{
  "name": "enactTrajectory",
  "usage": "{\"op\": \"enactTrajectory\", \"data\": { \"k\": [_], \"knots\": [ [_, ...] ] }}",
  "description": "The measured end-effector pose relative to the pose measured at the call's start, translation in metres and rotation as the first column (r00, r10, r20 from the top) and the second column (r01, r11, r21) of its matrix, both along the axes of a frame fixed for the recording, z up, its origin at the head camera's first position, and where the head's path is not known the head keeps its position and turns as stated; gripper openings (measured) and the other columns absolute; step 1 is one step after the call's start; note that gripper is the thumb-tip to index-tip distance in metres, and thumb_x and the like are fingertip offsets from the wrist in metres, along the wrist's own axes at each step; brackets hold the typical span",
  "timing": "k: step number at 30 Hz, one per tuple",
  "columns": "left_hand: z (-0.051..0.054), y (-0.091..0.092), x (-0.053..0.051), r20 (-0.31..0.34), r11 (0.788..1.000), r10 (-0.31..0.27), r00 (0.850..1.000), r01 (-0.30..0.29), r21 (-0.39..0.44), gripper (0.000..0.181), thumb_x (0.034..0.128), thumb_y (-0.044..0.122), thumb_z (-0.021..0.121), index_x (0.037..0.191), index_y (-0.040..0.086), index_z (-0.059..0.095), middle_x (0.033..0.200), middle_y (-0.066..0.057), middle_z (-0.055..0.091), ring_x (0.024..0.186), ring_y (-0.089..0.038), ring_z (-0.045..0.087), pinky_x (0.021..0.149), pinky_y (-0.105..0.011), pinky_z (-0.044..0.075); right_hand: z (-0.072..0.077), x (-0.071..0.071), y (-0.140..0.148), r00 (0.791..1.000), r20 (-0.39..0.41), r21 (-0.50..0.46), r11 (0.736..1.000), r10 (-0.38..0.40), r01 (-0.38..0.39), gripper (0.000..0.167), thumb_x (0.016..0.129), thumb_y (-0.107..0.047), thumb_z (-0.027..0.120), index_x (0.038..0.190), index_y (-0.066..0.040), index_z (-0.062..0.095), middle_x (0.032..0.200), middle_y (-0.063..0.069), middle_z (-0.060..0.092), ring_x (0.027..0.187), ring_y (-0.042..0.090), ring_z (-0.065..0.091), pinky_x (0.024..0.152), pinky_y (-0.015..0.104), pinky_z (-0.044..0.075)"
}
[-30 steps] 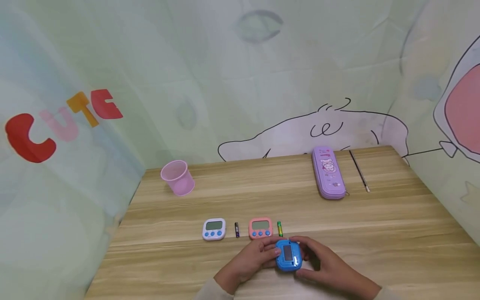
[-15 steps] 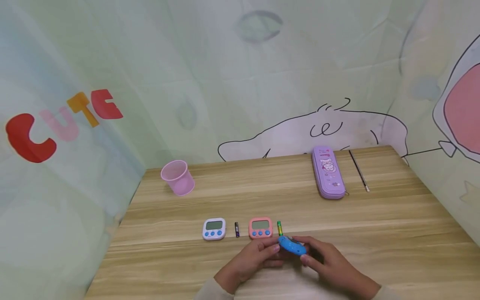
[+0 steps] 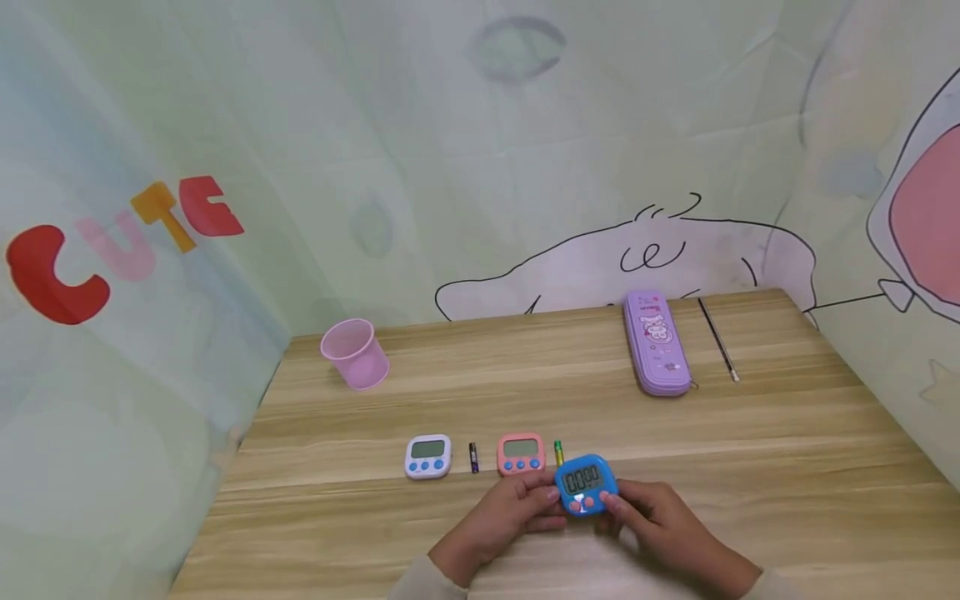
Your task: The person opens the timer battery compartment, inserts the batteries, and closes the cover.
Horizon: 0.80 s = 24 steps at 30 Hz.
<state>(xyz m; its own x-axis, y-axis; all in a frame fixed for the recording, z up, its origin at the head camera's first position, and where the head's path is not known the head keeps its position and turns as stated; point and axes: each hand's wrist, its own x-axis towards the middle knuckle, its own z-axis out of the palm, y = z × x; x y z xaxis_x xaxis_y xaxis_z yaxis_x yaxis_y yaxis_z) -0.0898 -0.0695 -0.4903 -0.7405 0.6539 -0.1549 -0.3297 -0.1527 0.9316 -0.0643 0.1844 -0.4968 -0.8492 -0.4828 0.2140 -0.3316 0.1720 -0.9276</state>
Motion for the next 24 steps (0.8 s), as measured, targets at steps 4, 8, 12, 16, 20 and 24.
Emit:
{"op": "enactTrajectory", "data": {
  "k": [4,8,12,16,20,24],
  "knots": [
    [0.0021,0.0009,-0.0001,0.019,1.000,0.008,1.000,-0.008,-0.005,0.043,0.1026,0.017,0.051,0.138,-0.006,0.047,0.129,-0.022,0.059,0.112,-0.028,0.062,0.090,-0.039,0.055,-0.0011,-0.0004,0.0005,1.000,-0.006,0.001,1.000,0.008,-0.008,0.021,0.102,-0.009,0.050,0.109,-0.011,0.069,0.085,-0.001,0.071,0.076,0.017,0.067,0.067,0.031,0.059],
    [0.0013,0.0012,-0.0001,0.005,1.000,0.007,1.000,-0.007,-0.004,0.042,0.1015,0.017,0.053,0.136,-0.007,0.049,0.126,-0.022,0.060,0.108,-0.025,0.064,0.090,-0.038,0.055,-0.0020,-0.0003,-0.0002,0.997,-0.071,0.048,0.999,-0.018,0.021,0.018,0.099,-0.012,0.057,0.115,-0.012,0.067,0.094,-0.003,0.070,0.082,0.013,0.066,0.071,0.029,0.058],
    [0.0013,0.0010,0.0002,0.011,1.000,0.006,1.000,-0.006,-0.001,0.041,0.1010,0.017,0.054,0.133,-0.009,0.051,0.125,-0.021,0.061,0.107,-0.024,0.064,0.090,-0.037,0.055,-0.0016,0.0019,-0.0016,0.989,-0.130,0.112,0.990,-0.074,0.089,0.047,0.091,-0.021,0.071,0.134,-0.013,0.054,0.110,-0.007,0.066,0.094,0.010,0.064,0.082,0.028,0.056],
    [0.0040,0.0013,0.0015,0.022,1.000,0.008,1.000,-0.008,-0.011,0.040,0.1006,0.017,0.055,0.131,-0.010,0.052,0.124,-0.021,0.062,0.106,-0.024,0.065,0.090,-0.037,0.055,0.0020,0.0036,-0.0029,0.980,-0.167,0.116,0.985,-0.104,0.124,0.071,0.085,-0.025,0.077,0.146,-0.015,0.041,0.124,-0.006,0.060,0.107,0.014,0.061,0.090,0.030,0.054],
    [0.0064,0.0024,0.0032,0.005,0.999,0.020,1.000,-0.019,-0.027,0.039,0.0999,0.017,0.056,0.130,-0.008,0.053,0.121,-0.020,0.063,0.103,-0.025,0.066,0.088,-0.038,0.056,0.0039,0.0022,-0.0030,0.970,-0.219,0.107,0.986,-0.105,0.131,0.072,0.085,-0.022,0.078,0.146,-0.012,0.041,0.130,-0.005,0.054,0.116,0.017,0.056,0.091,0.032,0.055],
    [0.0077,0.0029,0.0038,-0.019,0.999,0.023,1.000,-0.024,-0.035,0.038,0.0995,0.016,0.056,0.129,-0.008,0.054,0.119,-0.020,0.064,0.101,-0.025,0.067,0.087,-0.038,0.057,0.0069,0.0008,-0.0005,0.948,-0.303,0.176,0.973,-0.093,0.151,0.073,0.084,-0.024,0.079,0.145,-0.012,0.042,0.131,-0.006,0.050,0.114,0.012,0.055,0.093,0.030,0.053]
  ]
}}
